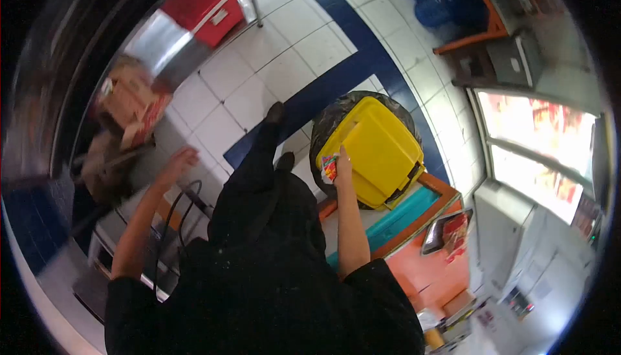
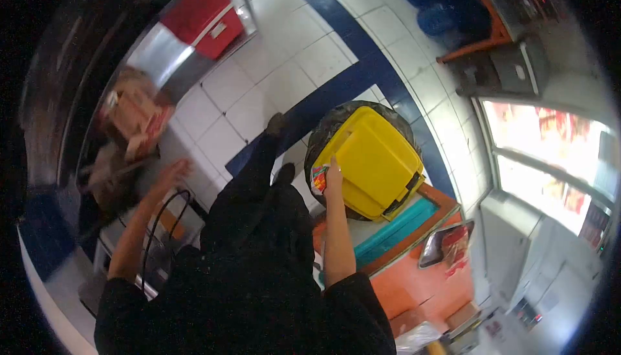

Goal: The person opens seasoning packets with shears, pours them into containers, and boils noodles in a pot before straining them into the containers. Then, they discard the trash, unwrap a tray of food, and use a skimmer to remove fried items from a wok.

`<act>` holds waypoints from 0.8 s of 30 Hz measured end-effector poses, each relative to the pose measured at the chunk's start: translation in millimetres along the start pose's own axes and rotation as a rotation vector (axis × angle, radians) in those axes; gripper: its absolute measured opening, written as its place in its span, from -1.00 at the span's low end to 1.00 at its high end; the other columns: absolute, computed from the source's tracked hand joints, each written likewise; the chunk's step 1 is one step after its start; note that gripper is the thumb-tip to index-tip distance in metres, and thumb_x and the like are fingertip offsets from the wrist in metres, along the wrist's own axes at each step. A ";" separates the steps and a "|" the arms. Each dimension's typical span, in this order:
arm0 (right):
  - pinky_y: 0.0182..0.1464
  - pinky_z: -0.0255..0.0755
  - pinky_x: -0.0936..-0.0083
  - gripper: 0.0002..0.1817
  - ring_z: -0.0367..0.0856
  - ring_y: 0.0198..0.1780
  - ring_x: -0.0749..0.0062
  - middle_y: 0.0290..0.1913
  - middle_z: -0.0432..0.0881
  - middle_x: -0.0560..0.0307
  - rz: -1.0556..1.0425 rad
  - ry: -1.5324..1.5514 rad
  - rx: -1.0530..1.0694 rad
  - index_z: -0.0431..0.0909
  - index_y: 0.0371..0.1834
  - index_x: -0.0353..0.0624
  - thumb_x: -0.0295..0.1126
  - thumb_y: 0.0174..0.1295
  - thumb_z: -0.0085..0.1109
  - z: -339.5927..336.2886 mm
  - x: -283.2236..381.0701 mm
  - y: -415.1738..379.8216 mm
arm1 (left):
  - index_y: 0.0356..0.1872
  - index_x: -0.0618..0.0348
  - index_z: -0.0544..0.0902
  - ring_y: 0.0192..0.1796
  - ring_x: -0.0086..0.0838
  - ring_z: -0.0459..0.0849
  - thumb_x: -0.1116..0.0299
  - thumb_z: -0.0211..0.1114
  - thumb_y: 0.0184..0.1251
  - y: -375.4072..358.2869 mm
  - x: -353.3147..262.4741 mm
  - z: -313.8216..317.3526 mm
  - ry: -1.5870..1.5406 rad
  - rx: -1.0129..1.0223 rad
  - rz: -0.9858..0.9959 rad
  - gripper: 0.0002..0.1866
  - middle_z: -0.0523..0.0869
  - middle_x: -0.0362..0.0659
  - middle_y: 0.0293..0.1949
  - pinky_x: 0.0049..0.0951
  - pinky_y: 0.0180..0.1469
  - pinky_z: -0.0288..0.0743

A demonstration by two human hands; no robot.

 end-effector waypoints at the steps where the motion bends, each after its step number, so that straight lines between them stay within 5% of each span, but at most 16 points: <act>1: -0.45 0.55 0.24 -0.51 0.61 -0.54 0.20 -0.50 0.58 0.01 0.046 0.159 -0.030 0.49 -0.32 -0.17 0.10 0.39 -0.07 -12.0 -14.6 12.8 | 0.04 -0.05 0.58 -0.18 -0.63 0.49 0.00 0.07 0.42 59.6 -21.2 18.8 0.002 0.195 0.089 -0.64 0.61 -0.36 -0.19 -0.51 -0.13 0.37; 2: -0.45 0.55 0.24 -0.51 0.61 -0.54 0.20 -0.50 0.58 0.01 0.033 0.209 -0.052 0.49 -0.32 -0.17 0.10 0.39 -0.07 -21.9 -32.7 27.1 | 0.04 -0.02 0.58 -0.20 -0.67 0.50 0.06 0.06 0.44 91.6 -64.6 60.4 0.099 0.271 0.069 -0.67 0.61 -0.39 -0.19 -0.57 -0.17 0.36; 4: -0.39 0.58 0.18 -0.42 0.63 -0.48 0.11 -0.45 0.58 -0.05 0.188 0.339 0.031 0.47 -0.24 -0.18 0.20 0.35 -0.16 -33.9 -74.9 38.6 | 0.04 0.12 0.56 -0.23 -0.62 0.56 0.23 0.06 0.44 157.8 -115.3 158.4 0.223 0.620 0.344 -0.71 0.63 -0.29 -0.23 -0.55 -0.27 0.43; 6: -0.40 0.55 0.29 -0.34 0.64 -0.49 0.25 -0.60 0.57 0.11 0.214 0.465 -0.059 0.56 -0.51 -0.08 0.27 0.31 -0.24 5.9 -47.8 -9.1 | 0.06 0.22 0.53 -0.29 -0.55 0.58 0.21 0.19 0.36 214.0 -116.9 263.7 0.331 0.767 0.163 -0.63 0.64 -0.19 -0.26 -0.52 -0.30 0.49; 7: -0.39 0.55 0.26 -0.33 0.64 -0.47 0.22 -0.56 0.59 0.07 0.172 0.561 -0.076 0.57 -0.47 -0.09 0.28 0.31 -0.28 12.3 -54.5 -10.6 | 0.12 0.19 0.49 -0.14 -0.55 0.55 0.21 0.17 0.39 223.5 -123.5 309.1 0.392 0.811 0.103 -0.62 0.59 -0.23 -0.21 -0.45 -0.13 0.49; 10: -0.33 0.58 0.22 -0.35 0.66 -0.42 0.15 -0.42 0.64 -0.02 0.252 0.780 -0.161 0.55 -0.27 -0.16 0.22 0.33 -0.34 28.9 -55.6 -20.9 | 0.14 0.19 0.50 -0.14 -0.52 0.56 0.25 0.18 0.37 278.2 -87.7 424.7 0.586 0.887 0.072 -0.62 0.61 -0.19 -0.17 -0.40 -0.12 0.50; 12: -0.26 0.60 0.20 -0.34 0.67 -0.39 0.13 -0.34 0.65 -0.06 0.343 0.781 -0.233 0.50 -0.14 -0.20 0.20 0.35 -0.38 33.6 -61.2 -23.0 | 0.13 0.20 0.50 -0.16 -0.46 0.59 0.30 0.19 0.35 319.6 -53.1 481.2 0.658 0.703 0.484 -0.62 0.64 -0.13 -0.14 -0.34 -0.09 0.50; 13: -0.20 0.62 0.22 -0.42 0.69 -0.33 0.12 -0.31 0.65 -0.06 0.357 0.883 -0.165 0.48 -0.12 -0.21 0.09 0.41 -0.38 38.6 -66.8 -23.3 | 0.11 0.14 0.52 -0.12 -0.36 0.61 0.27 0.21 0.33 290.4 -89.3 477.8 0.546 0.851 0.177 -0.63 0.65 -0.08 -0.08 -0.27 -0.03 0.49; 14: -0.20 0.62 0.22 -0.42 0.69 -0.33 0.12 -0.31 0.65 -0.06 0.337 0.946 -0.183 0.48 -0.12 -0.21 0.09 0.41 -0.38 41.7 -69.1 -19.2 | 0.11 0.14 0.52 -0.12 -0.36 0.61 0.27 0.21 0.33 286.5 -94.5 484.5 0.601 0.891 0.181 -0.63 0.65 -0.08 -0.08 -0.27 -0.03 0.49; 16: -0.20 0.64 0.24 -0.51 0.71 -0.28 0.15 -0.28 0.65 -0.07 0.234 0.951 -0.182 0.49 -0.13 -0.23 -0.03 0.47 -0.34 46.0 -75.0 -18.1 | 0.07 0.14 0.53 -0.04 -0.28 0.60 0.23 0.17 0.34 281.1 -84.4 483.2 0.211 0.518 -0.267 -0.66 0.64 -0.09 -0.08 -0.22 0.02 0.49; 22: -0.23 0.65 0.29 -0.58 0.72 -0.27 0.19 -0.19 0.70 0.03 -0.086 1.616 -0.184 0.51 0.04 -0.20 -0.07 0.44 -0.11 51.3 -143.1 64.7 | 0.08 0.30 0.46 0.05 -0.22 0.56 0.23 0.02 0.41 163.3 -202.2 493.7 0.211 1.009 -0.272 -0.62 0.57 -0.01 0.02 -0.15 0.13 0.47; 24: -0.10 0.64 0.23 -0.53 0.69 -0.06 0.15 -0.01 0.65 0.00 -0.676 1.863 -0.046 0.46 0.15 -0.16 -0.02 0.41 -0.08 16.6 -92.3 44.3 | 0.11 0.31 0.42 0.08 -0.20 0.54 0.25 0.01 0.42 137.3 -221.9 502.7 0.249 1.050 -0.292 -0.61 0.54 0.03 0.06 -0.14 0.17 0.44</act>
Point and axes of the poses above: each hand's wrist, its own y-axis towards the middle knuckle, its own z-axis out of the palm, x = y × z, the point moved 3 cm from there along y, towards the middle knuckle
